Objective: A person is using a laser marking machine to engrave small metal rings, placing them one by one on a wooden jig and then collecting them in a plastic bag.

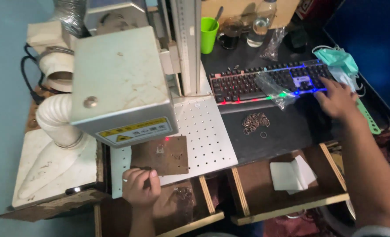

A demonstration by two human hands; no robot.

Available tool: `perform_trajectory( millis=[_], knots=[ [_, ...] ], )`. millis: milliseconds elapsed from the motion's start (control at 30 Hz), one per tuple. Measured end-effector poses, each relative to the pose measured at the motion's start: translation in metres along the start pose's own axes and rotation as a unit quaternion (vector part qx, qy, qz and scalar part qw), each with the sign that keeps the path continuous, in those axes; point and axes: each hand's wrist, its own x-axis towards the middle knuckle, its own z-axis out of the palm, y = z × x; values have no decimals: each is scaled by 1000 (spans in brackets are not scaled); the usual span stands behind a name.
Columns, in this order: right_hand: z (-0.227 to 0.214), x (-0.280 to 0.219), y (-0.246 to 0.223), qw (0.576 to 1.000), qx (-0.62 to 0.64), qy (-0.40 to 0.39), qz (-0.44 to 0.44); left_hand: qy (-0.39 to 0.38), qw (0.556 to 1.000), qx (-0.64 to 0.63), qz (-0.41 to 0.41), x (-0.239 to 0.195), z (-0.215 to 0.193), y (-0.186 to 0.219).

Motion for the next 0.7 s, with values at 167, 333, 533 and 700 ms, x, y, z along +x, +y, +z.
perform_trajectory(
  millis=[167, 333, 533, 700],
  knots=[
    [54, -58, 18, 981, 56, 182, -46, -9, 1000, 17, -9, -3, 0, -3],
    [84, -76, 7, 956, 49, 284, -45, -23, 999, 34, -11, -7, 2, -5],
    [83, -77, 4, 955, 61, 290, 3, -28, 998, 51, -38, 7, 3, 2],
    [94, -72, 14, 946, 53, 321, -12, -67, 991, 75, -86, 16, 5, 10]
  ],
)
